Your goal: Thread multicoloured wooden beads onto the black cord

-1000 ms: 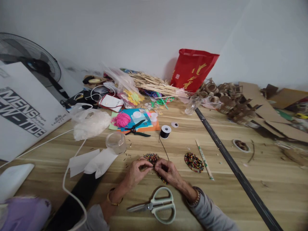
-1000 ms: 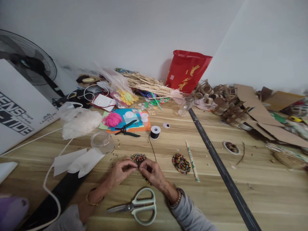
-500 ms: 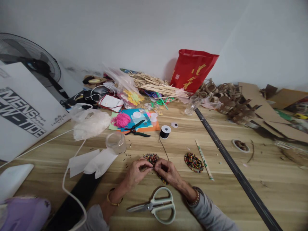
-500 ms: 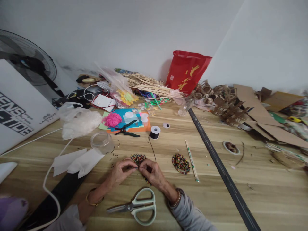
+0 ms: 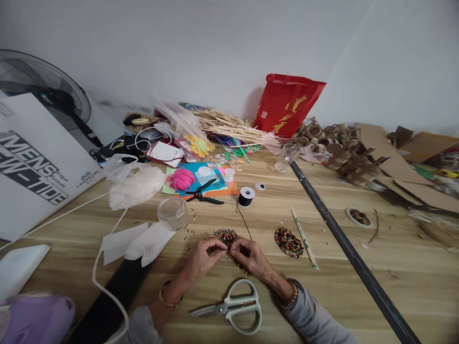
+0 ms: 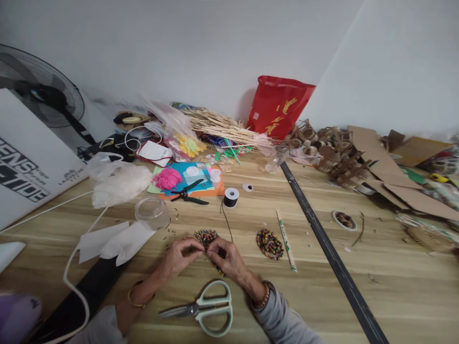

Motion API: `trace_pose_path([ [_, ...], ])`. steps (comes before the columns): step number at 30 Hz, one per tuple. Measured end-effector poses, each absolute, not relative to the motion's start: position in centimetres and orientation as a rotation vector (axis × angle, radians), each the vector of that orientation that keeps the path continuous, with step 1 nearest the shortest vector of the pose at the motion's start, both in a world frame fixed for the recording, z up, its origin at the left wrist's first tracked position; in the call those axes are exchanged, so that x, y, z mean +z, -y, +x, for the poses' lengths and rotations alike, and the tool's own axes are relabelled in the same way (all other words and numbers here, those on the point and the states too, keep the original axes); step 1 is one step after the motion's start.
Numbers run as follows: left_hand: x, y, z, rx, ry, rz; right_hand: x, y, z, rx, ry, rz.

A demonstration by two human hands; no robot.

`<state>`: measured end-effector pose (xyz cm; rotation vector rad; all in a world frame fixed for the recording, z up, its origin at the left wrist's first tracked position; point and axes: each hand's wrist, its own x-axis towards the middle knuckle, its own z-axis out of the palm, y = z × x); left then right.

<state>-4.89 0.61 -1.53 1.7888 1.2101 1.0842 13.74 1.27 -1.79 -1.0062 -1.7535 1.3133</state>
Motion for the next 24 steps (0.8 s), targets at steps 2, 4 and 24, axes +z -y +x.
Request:
trace_pose_path([
  [2, -1.57, -0.60, -4.88, 1.085, -1.210, 1.787, -1.88, -1.27, 13.75, 1.316, 1.755, -1.009],
  [4, -1.61, -0.60, -4.87, 1.085, -1.207, 1.784, -1.98, -1.28, 13.75, 1.320, 1.756, -1.006],
  [24, -1.32, -0.59, -4.85, 1.079, -1.213, 1.796, -1.90, -1.34, 13.84, 1.323, 1.784, -1.012],
])
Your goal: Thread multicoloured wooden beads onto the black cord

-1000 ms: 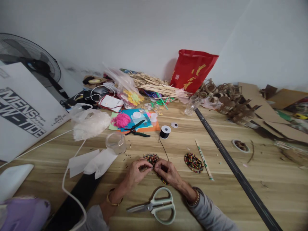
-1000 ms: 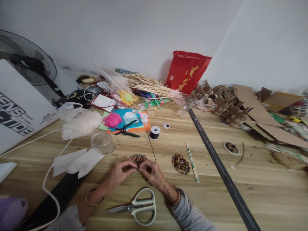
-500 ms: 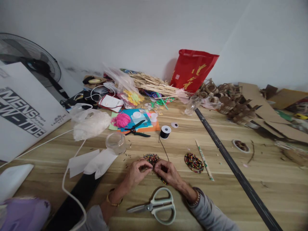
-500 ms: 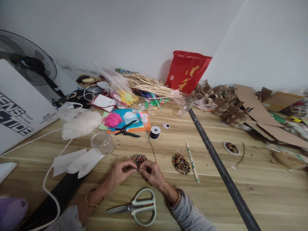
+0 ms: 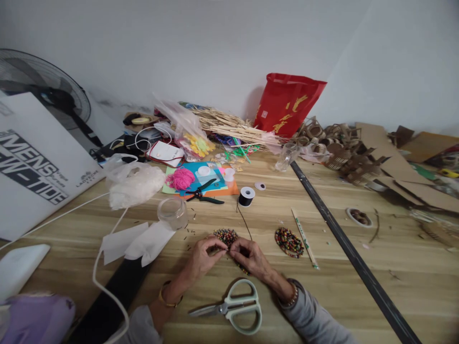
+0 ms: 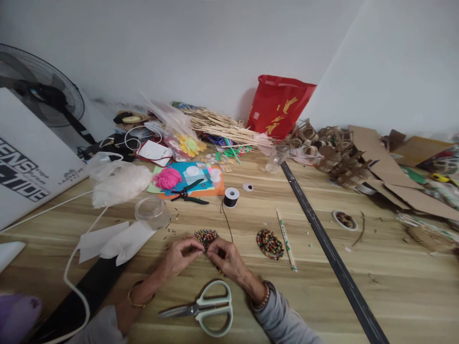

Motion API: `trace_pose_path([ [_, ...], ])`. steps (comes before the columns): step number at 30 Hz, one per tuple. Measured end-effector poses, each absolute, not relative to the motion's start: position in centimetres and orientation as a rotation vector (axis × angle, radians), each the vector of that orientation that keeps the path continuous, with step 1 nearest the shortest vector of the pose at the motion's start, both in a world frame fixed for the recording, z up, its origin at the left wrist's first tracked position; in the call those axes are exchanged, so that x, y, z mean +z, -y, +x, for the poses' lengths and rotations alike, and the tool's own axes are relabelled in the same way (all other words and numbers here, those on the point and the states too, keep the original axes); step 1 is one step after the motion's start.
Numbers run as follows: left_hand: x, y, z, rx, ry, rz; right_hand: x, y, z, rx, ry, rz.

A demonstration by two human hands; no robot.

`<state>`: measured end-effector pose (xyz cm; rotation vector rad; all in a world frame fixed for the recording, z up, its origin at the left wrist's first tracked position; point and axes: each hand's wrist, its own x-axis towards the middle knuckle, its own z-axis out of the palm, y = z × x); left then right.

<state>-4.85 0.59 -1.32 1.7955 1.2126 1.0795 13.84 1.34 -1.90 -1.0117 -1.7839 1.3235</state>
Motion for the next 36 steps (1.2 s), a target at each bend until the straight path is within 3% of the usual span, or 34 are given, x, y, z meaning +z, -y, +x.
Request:
trace_pose_path([
  [36, -1.30, -0.52, -4.71, 1.020, -1.227, 1.816, -2.10, -1.38, 13.81, 1.319, 1.790, -1.007],
])
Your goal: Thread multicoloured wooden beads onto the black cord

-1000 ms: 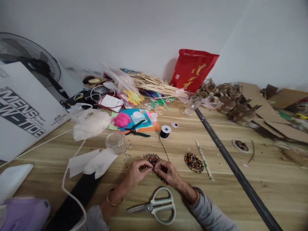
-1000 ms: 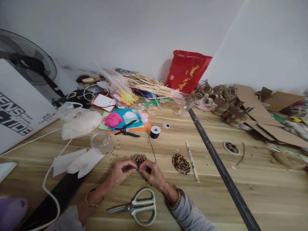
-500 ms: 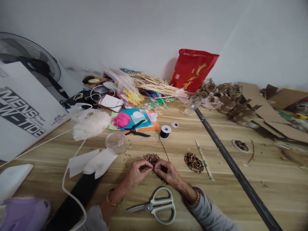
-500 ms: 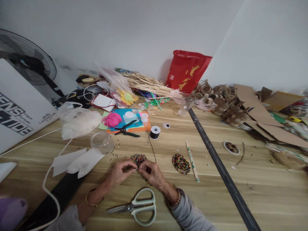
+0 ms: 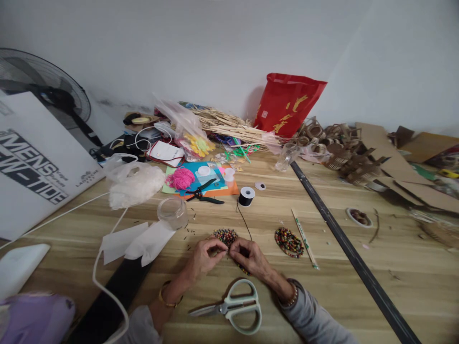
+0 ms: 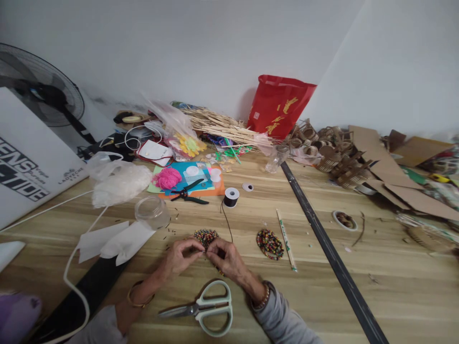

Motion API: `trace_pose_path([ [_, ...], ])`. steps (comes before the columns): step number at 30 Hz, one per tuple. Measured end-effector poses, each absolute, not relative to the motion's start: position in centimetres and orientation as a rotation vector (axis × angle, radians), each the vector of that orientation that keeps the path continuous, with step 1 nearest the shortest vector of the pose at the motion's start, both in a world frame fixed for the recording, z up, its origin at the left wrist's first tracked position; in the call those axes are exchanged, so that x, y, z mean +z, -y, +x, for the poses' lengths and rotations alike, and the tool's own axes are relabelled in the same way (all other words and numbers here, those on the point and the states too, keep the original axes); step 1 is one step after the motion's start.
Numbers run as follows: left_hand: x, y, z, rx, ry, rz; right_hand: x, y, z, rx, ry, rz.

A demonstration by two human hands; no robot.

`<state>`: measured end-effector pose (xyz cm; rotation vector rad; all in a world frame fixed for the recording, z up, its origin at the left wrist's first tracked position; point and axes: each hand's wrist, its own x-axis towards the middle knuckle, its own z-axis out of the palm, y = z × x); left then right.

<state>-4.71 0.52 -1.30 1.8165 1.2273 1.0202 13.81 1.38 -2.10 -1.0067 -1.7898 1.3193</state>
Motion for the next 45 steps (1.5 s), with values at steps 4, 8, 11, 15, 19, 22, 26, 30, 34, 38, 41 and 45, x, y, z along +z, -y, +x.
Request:
trace_pose_path([
  [4, -1.28, -0.55, -4.73, 1.014, -1.223, 1.823, -2.08, -1.39, 13.81, 1.324, 1.791, -1.003],
  [8, -1.30, -0.57, -4.72, 1.012, -1.227, 1.823, -2.23, -1.39, 13.84, 1.329, 1.787, -1.008],
  [11, -1.28, -0.53, -4.70, 1.005, -1.230, 1.814, -2.27, -1.38, 13.85, 1.327, 1.791, -1.010],
  [15, -1.19, -0.48, -4.69, 1.007, -1.218, 1.808, -2.12, -1.35, 13.83, 1.323, 1.786, -1.007],
  [19, -1.12, -0.50, -4.70, 1.021, -1.210, 1.799, -1.96, -1.33, 13.79, 1.332, 1.782, -1.011],
  [22, -1.11, -0.51, -4.74, 1.019, -1.209, 1.795, -1.92, -1.30, 13.79, 1.328, 1.780, -1.010],
  [26, -1.18, -0.52, -4.79, 1.004, -1.218, 1.801, -1.91, -1.26, 13.81, 1.324, 1.781, -1.017],
  [30, -1.27, -0.56, -4.79, 1.004, -1.218, 1.808, -1.89, -1.26, 13.80, 1.323, 1.775, -1.019],
  [34, -1.24, -0.57, -4.79, 1.010, -1.231, 1.805, -1.90, -1.28, 13.78, 1.331, 1.765, -1.010],
  [38, -1.16, -0.56, -4.78, 1.020, -1.239, 1.787, -1.94, -1.28, 13.78, 1.334, 1.764, -1.015],
  [41, -1.18, -0.55, -4.79, 1.015, -1.251, 1.763, -1.93, -1.29, 13.78, 1.328, 1.768, -1.012],
  [45, -1.17, -0.53, -4.80, 1.009, -1.256, 1.747, -1.84, -1.30, 13.76, 1.322, 1.774, -1.007],
])
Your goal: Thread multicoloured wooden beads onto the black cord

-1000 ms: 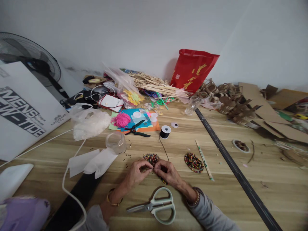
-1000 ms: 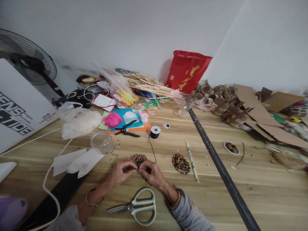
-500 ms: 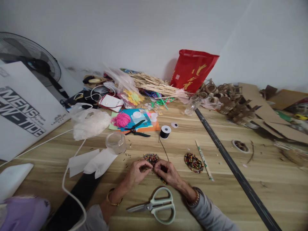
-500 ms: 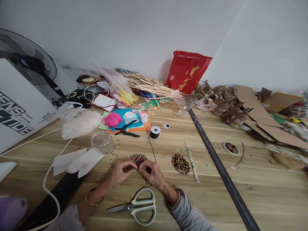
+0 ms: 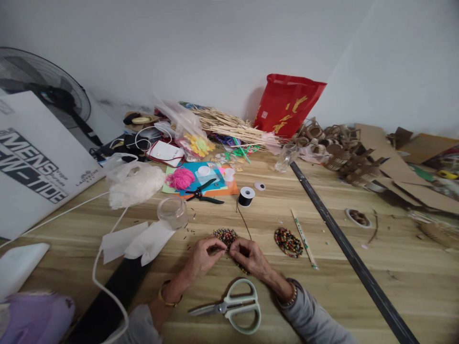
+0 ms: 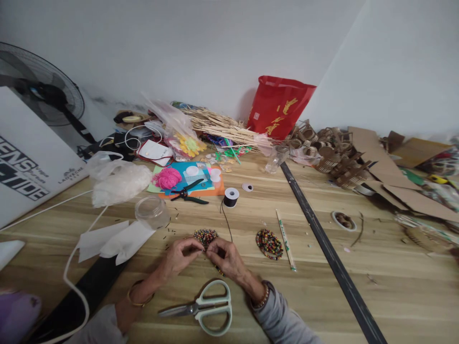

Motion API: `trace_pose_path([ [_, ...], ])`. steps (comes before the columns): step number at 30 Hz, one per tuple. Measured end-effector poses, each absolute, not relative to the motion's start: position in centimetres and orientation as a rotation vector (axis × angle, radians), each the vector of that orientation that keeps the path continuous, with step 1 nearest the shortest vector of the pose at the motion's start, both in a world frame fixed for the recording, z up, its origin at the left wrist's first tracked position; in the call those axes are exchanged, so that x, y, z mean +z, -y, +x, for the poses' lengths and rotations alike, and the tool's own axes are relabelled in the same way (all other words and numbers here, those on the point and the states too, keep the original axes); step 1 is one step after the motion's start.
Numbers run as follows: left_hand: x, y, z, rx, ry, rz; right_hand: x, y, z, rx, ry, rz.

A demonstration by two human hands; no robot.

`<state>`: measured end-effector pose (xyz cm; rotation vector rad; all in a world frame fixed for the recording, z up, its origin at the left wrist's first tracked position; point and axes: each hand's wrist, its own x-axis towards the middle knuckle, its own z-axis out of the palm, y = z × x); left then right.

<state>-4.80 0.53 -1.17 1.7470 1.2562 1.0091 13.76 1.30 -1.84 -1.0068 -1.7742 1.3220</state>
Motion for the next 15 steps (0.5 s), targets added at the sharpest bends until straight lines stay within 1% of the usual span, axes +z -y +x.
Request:
trace_pose_path([
  [15, -1.10, -0.57, -4.85, 1.014, -1.258, 1.751, -1.98, -1.25, 13.72, 1.332, 1.749, -1.015],
])
